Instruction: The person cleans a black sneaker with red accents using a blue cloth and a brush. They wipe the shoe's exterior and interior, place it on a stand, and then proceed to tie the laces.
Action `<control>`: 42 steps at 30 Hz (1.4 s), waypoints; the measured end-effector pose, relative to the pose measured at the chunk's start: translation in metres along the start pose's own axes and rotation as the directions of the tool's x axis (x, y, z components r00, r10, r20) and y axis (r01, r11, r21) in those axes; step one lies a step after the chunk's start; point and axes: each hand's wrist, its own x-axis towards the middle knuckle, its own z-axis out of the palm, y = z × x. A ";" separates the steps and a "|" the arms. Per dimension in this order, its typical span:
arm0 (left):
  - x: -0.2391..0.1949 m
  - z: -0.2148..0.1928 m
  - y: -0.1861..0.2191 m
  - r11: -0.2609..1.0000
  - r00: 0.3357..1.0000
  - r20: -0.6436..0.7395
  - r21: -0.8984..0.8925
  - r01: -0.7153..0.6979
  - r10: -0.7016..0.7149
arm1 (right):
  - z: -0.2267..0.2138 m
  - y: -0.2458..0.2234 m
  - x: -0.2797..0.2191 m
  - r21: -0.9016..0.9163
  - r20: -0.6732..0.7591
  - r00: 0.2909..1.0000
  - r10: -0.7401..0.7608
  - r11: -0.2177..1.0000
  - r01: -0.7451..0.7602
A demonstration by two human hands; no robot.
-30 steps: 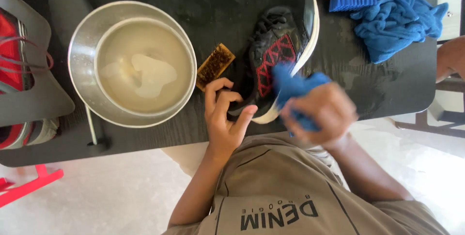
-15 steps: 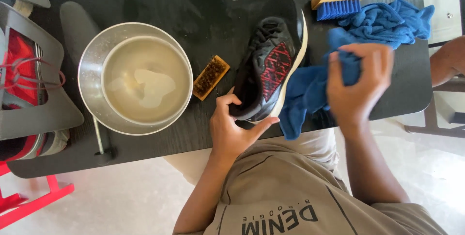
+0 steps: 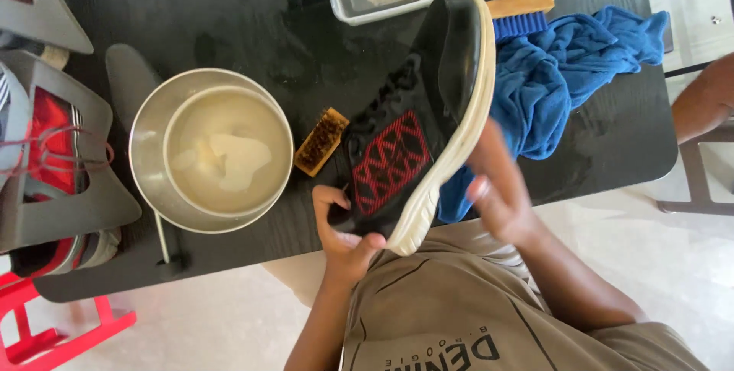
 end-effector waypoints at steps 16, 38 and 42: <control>0.014 0.026 0.006 0.995 0.995 0.062 0.066 -0.080 0.076 | 0.028 -0.013 -0.005 -0.374 -0.038 0.921 -0.388 0.860 0.347; 0.026 0.029 0.039 0.991 0.986 -0.121 -0.085 0.106 -0.116 | -0.011 -0.019 -0.003 -0.180 0.182 0.976 -0.120 0.972 0.153; 0.031 0.030 0.063 0.989 0.986 -0.122 0.083 0.121 -0.110 | -0.013 0.008 -0.014 0.119 0.028 0.897 0.442 0.889 -0.442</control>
